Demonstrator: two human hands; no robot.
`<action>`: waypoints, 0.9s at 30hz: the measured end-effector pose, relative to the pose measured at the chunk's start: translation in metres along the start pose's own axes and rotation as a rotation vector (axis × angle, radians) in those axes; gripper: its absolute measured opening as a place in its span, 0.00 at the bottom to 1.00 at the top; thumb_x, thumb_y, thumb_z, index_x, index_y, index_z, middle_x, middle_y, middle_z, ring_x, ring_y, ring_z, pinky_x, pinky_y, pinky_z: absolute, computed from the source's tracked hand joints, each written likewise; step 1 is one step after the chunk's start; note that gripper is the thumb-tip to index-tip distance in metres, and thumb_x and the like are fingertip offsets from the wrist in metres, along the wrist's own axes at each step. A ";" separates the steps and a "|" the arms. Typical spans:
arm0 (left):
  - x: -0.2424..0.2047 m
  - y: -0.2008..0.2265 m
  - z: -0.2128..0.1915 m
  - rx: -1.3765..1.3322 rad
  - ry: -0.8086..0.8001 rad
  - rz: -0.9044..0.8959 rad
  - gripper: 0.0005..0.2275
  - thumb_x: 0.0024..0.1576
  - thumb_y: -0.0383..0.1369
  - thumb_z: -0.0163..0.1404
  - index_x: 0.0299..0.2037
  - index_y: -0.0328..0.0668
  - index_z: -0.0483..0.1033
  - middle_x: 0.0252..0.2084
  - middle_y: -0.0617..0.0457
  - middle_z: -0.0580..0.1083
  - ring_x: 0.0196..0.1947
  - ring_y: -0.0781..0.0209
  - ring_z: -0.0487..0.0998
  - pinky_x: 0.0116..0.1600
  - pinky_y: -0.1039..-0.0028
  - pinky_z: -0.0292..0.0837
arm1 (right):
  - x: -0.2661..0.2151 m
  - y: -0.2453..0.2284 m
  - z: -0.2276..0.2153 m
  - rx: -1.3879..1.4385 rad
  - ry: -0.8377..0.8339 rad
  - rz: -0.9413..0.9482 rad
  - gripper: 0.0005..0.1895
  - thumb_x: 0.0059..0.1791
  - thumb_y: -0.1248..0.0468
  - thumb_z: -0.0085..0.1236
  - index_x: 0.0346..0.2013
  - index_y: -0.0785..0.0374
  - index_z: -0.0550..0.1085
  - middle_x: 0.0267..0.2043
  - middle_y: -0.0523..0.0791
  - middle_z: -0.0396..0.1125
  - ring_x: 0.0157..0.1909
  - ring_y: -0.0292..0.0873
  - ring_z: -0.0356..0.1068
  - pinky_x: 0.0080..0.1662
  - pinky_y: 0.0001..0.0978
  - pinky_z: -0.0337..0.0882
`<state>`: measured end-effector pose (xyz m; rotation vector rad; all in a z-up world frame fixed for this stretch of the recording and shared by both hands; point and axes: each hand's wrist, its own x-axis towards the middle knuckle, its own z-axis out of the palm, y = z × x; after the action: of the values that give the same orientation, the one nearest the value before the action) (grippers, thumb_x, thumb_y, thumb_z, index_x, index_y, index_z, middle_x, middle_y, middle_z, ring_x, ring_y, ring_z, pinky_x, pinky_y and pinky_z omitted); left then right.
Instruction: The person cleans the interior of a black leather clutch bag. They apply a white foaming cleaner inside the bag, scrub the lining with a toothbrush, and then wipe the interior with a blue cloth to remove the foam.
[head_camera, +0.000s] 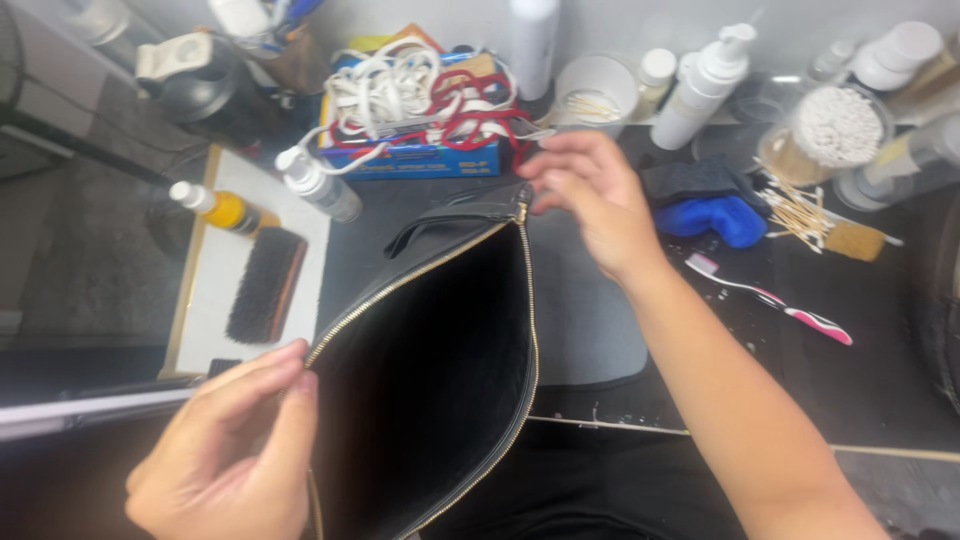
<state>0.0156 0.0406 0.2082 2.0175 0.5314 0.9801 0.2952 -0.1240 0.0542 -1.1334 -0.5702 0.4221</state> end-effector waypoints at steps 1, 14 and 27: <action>-0.001 0.000 -0.007 0.065 0.004 -0.001 0.07 0.57 0.16 0.58 0.43 0.31 0.79 0.45 0.42 0.80 0.48 0.61 0.83 0.60 0.74 0.78 | 0.017 0.006 0.013 -0.055 -0.089 -0.016 0.22 0.55 0.63 0.57 0.62 0.65 0.65 0.55 0.52 0.71 0.56 0.43 0.72 0.55 0.35 0.74; -0.016 -0.010 -0.069 0.372 0.066 -0.077 0.07 0.54 0.20 0.61 0.39 0.36 0.78 0.45 0.42 0.80 0.47 0.60 0.83 0.58 0.74 0.76 | 0.106 0.091 0.166 -0.916 -0.208 -0.091 0.42 0.44 0.46 0.72 0.64 0.58 0.62 0.48 0.58 0.75 0.50 0.61 0.74 0.52 0.50 0.71; -0.023 -0.007 -0.076 0.424 -0.010 0.014 0.08 0.50 0.19 0.60 0.38 0.36 0.77 0.42 0.41 0.80 0.43 0.57 0.84 0.52 0.74 0.78 | 0.095 0.104 0.175 -0.677 -0.150 -0.130 0.38 0.45 0.55 0.67 0.66 0.58 0.61 0.45 0.49 0.79 0.31 0.44 0.78 0.38 0.37 0.76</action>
<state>-0.0588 0.0669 0.2199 2.3993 0.7713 0.9215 0.2584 0.0964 0.0313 -1.7052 -0.9538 0.1999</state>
